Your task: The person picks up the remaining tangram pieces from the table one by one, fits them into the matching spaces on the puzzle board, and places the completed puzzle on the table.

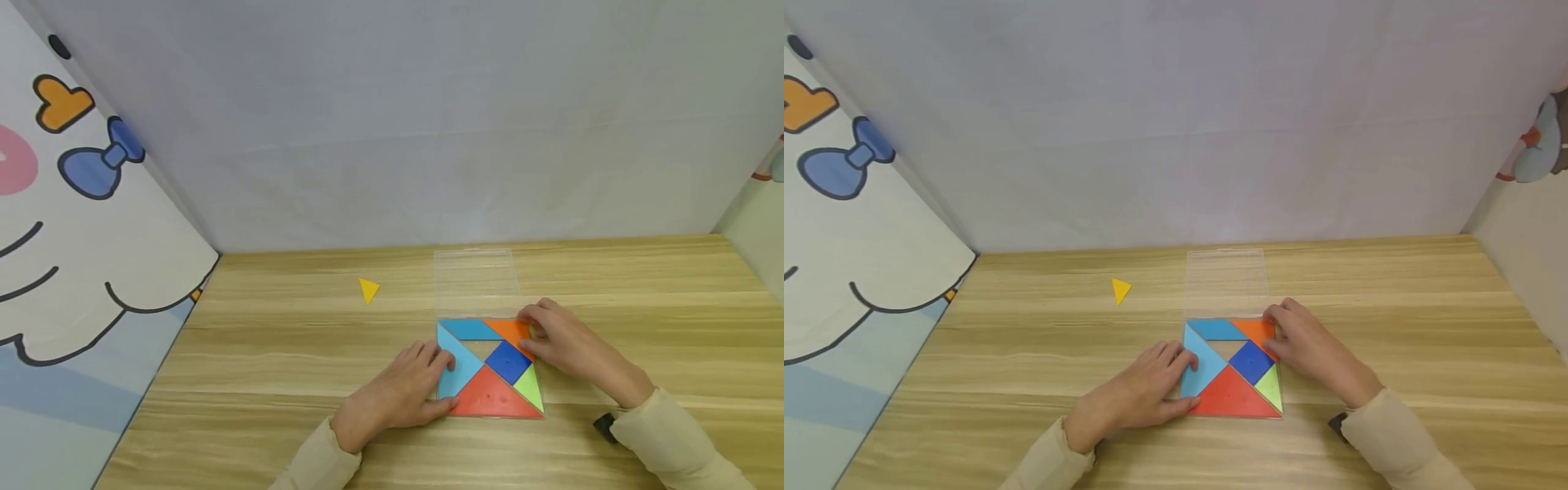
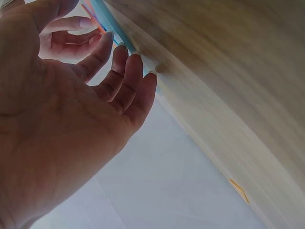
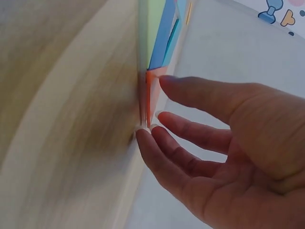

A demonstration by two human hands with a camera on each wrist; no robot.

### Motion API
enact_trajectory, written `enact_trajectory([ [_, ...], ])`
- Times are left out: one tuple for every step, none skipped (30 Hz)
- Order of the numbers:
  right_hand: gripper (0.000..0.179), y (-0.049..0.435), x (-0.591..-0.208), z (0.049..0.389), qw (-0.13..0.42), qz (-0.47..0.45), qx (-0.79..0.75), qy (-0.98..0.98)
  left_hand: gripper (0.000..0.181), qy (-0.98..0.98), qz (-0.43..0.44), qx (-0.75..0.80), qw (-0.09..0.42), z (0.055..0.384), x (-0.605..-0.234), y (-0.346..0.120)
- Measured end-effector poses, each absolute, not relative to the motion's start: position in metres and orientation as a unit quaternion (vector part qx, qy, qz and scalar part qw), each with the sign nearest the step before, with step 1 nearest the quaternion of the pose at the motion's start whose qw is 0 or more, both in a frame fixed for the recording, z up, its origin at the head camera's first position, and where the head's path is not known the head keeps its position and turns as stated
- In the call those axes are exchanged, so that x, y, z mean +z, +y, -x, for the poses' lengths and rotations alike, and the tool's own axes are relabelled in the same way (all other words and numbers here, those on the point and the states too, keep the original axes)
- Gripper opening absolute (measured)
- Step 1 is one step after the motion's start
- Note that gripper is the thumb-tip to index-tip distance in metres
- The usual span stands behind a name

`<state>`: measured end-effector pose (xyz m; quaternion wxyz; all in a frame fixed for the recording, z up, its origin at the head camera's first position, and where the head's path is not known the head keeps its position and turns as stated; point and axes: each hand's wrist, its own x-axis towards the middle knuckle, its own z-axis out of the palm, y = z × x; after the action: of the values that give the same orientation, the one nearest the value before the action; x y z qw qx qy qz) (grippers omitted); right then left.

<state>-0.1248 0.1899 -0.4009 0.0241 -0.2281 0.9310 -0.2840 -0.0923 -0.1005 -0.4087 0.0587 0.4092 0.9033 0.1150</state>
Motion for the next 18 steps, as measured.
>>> enact_trajectory([
  [0.031, 0.1911, -0.4009, 0.1243, 0.027, 0.227, -0.282, 0.932, 0.036, 0.903, -0.409, 0.115, 0.059, 0.0921, -0.4083, -0.1004],
  [0.032, 0.1922, -0.4008, 0.1240, 0.029, 0.228, -0.279, 0.932, 0.036, 0.904, -0.409, 0.115, 0.059, 0.0919, -0.4080, -0.1004],
  [0.033, 0.1931, -0.4007, 0.1238, 0.030, 0.229, -0.277, 0.933, 0.036, 0.904, -0.408, 0.114, 0.060, 0.0918, -0.4078, -0.1005],
  [0.034, 0.1940, -0.4008, 0.1237, 0.030, 0.232, -0.275, 0.932, 0.036, 0.904, -0.408, 0.114, 0.060, 0.0917, -0.4078, -0.1004],
  [0.035, 0.1947, -0.4008, 0.1237, 0.030, 0.235, -0.274, 0.932, 0.036, 0.904, -0.408, 0.115, 0.061, 0.0917, -0.4077, -0.1003],
  [0.035, 0.1952, -0.4010, 0.1238, 0.029, 0.239, -0.273, 0.931, 0.036, 0.904, -0.407, 0.115, 0.062, 0.0916, -0.4078, -0.1003],
  [0.035, 0.1956, -0.4012, 0.1240, 0.028, 0.243, -0.273, 0.931, 0.036, 0.904, -0.407, 0.115, 0.061, 0.0916, -0.4078, -0.1003],
  [0.035, 0.1958, -0.4013, 0.1242, 0.026, 0.246, -0.273, 0.930, 0.036, 0.904, -0.407, 0.116, 0.061, 0.0915, -0.4080, -0.1003],
  [0.035, 0.1958, -0.4015, 0.1243, 0.025, 0.249, -0.273, 0.929, 0.035, 0.904, -0.407, 0.116, 0.061, 0.0915, -0.4081, -0.1003],
  [0.034, 0.1958, -0.4017, 0.1245, 0.024, 0.251, -0.273, 0.929, 0.036, 0.904, -0.407, 0.117, 0.061, 0.0915, -0.4084, -0.1003],
  [0.034, 0.1957, -0.4017, 0.1246, 0.023, 0.252, -0.273, 0.928, 0.036, 0.904, -0.407, 0.118, 0.060, 0.0916, -0.4085, -0.1004],
  [0.034, 0.1955, -0.4017, 0.1245, 0.022, 0.253, -0.273, 0.928, 0.036, 0.904, -0.406, 0.117, 0.059, 0.0916, -0.4088, -0.1004],
  [0.034, 0.1953, -0.4017, 0.1245, 0.022, 0.254, -0.273, 0.928, 0.036, 0.904, -0.407, 0.117, 0.058, 0.0917, -0.4090, -0.1005],
  [0.034, 0.1952, -0.4017, 0.1244, 0.021, 0.254, -0.273, 0.927, 0.036, 0.905, -0.406, 0.116, 0.058, 0.0917, -0.4095, -0.1005],
  [0.033, 0.1951, -0.4016, 0.1243, 0.021, 0.255, -0.274, 0.927, 0.036, 0.905, -0.406, 0.116, 0.059, 0.0917, -0.4095, -0.1006],
  [0.033, 0.1950, -0.4016, 0.1242, 0.020, 0.256, -0.275, 0.926, 0.036, 0.905, -0.406, 0.116, 0.059, 0.0918, -0.4094, -0.1007],
  [0.033, 0.1948, -0.4015, 0.1241, 0.020, 0.257, -0.277, 0.926, 0.037, 0.905, -0.405, 0.114, 0.059, 0.0919, -0.4094, -0.1007],
  [0.032, 0.1946, -0.4015, 0.1242, 0.020, 0.258, -0.279, 0.925, 0.037, 0.905, -0.404, 0.114, 0.060, 0.0920, -0.4095, -0.1007],
])
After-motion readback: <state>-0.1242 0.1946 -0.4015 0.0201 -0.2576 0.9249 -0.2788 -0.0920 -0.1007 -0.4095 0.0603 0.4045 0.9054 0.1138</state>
